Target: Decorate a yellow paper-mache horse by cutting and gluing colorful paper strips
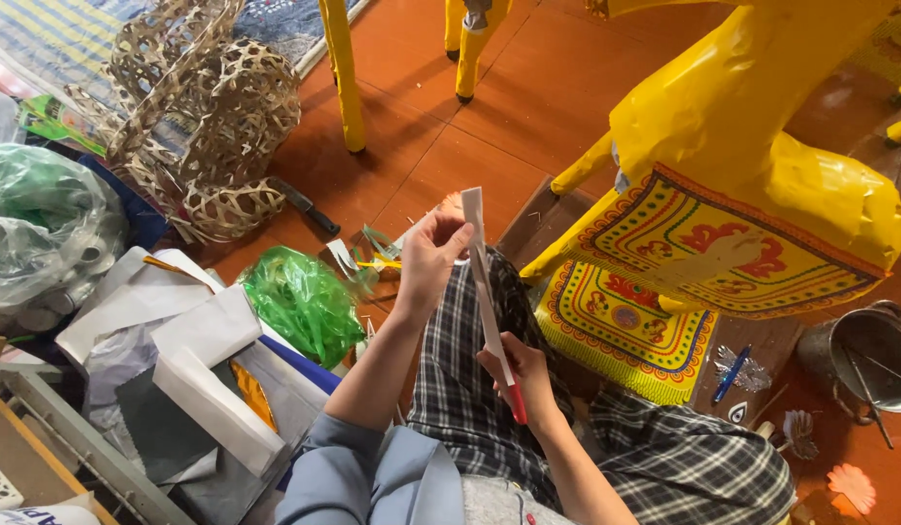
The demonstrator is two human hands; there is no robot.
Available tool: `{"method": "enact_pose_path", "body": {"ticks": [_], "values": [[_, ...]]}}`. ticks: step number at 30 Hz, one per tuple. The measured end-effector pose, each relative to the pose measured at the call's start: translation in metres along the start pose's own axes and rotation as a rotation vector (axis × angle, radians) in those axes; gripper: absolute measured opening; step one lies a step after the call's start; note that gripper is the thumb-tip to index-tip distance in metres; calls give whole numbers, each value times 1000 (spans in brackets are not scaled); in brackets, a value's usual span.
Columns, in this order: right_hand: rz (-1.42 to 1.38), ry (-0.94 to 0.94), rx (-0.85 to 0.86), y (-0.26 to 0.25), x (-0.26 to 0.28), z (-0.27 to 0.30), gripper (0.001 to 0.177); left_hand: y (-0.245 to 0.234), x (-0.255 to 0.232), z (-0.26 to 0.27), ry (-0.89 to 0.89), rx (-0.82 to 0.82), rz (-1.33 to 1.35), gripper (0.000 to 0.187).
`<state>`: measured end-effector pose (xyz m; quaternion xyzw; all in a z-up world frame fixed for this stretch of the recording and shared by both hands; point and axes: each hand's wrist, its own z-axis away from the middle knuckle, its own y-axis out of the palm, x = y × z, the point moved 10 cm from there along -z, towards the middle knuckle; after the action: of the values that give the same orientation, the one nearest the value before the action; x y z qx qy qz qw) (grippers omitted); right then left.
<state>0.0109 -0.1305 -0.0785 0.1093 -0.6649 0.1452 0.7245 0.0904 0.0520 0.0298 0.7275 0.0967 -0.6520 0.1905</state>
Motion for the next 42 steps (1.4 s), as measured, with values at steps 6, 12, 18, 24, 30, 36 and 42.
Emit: {"method": "enact_pose_path", "body": {"ticks": [6,12,18,24,30,36,42], "values": [[-43,26,-55,-3,-25,-10,18,7,52,4,-127,86,57,16],[-56,-29,-88,-7,-14,-5,18,17,61,17,-237,116,183,16],[-101,-21,-64,-5,10,3,19,11,57,5,-195,95,188,23],[-71,-29,-84,-10,-17,-9,29,20,70,16,-251,149,158,20],[77,-77,-139,-7,6,-1,27,17,62,30,-268,114,174,22],[210,-172,-82,-15,-49,-4,38,13,77,34,-294,100,125,22],[235,14,194,-49,30,36,54,-4,64,22,-94,179,-51,10]]}}
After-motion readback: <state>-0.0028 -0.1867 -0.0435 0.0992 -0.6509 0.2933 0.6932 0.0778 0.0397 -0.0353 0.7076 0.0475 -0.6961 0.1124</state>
